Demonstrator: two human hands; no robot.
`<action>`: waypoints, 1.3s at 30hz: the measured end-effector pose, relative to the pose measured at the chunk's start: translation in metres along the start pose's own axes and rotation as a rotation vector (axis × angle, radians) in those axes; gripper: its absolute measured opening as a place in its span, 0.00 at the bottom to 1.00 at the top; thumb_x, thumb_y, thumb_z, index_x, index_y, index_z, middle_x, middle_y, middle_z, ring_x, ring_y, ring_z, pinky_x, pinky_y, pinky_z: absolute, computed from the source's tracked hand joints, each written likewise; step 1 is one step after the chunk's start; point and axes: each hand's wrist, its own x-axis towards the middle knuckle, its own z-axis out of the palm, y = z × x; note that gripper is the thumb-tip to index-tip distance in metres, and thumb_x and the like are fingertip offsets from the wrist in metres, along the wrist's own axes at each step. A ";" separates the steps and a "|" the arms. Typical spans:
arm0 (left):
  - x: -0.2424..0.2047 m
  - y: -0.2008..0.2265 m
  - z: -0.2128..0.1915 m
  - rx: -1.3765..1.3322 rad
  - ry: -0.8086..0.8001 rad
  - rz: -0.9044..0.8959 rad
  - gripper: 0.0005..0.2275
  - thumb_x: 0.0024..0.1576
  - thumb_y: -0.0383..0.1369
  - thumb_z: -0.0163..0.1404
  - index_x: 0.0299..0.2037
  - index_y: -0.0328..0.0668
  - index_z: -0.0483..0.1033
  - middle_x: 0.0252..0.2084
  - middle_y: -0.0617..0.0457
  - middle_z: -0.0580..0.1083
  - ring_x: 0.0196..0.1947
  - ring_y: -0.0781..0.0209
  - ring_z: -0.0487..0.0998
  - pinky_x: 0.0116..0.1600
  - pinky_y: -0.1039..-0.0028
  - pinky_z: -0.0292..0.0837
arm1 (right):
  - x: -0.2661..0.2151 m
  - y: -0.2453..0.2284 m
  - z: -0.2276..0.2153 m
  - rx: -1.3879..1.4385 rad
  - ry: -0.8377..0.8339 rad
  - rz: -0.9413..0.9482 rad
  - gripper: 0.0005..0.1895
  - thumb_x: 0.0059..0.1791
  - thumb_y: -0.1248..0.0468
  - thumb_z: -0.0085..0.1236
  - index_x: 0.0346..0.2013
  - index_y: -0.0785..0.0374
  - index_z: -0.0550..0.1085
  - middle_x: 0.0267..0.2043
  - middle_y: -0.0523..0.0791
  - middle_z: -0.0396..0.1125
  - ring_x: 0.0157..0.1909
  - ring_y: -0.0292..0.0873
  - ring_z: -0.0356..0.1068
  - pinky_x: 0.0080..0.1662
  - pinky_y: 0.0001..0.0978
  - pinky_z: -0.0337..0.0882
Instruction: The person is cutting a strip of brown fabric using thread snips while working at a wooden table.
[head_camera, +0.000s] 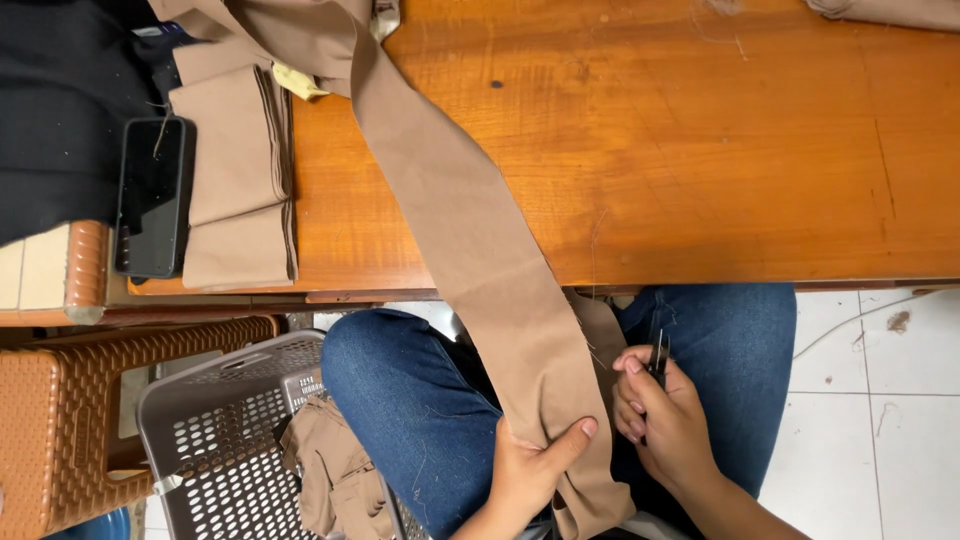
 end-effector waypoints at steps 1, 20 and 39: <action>0.000 0.001 0.001 -0.001 -0.001 0.009 0.14 0.42 0.32 0.55 0.38 0.37 0.72 0.37 0.51 0.75 0.40 0.64 0.75 0.45 0.75 0.70 | 0.000 0.001 -0.001 0.000 -0.004 -0.008 0.06 0.47 0.66 0.40 0.29 0.67 0.64 0.12 0.40 0.44 0.10 0.32 0.43 0.14 0.21 0.47; 0.006 0.015 -0.002 -0.167 -0.130 -0.053 0.17 0.44 0.27 0.52 0.45 0.36 0.68 0.43 0.50 0.73 0.44 0.62 0.72 0.51 0.73 0.67 | 0.021 -0.008 0.006 -0.077 -0.038 -0.062 0.03 0.45 0.69 0.43 0.27 0.66 0.65 0.11 0.39 0.45 0.10 0.32 0.44 0.14 0.22 0.47; 0.026 -0.061 -0.061 -0.689 -0.354 0.001 0.16 0.49 0.34 0.49 0.46 0.40 0.62 0.51 0.48 0.62 0.53 0.58 0.60 0.56 0.64 0.52 | 0.021 -0.014 0.016 -0.458 -0.329 -0.201 0.07 0.41 0.64 0.52 0.20 0.63 0.68 0.12 0.40 0.56 0.15 0.33 0.53 0.22 0.23 0.55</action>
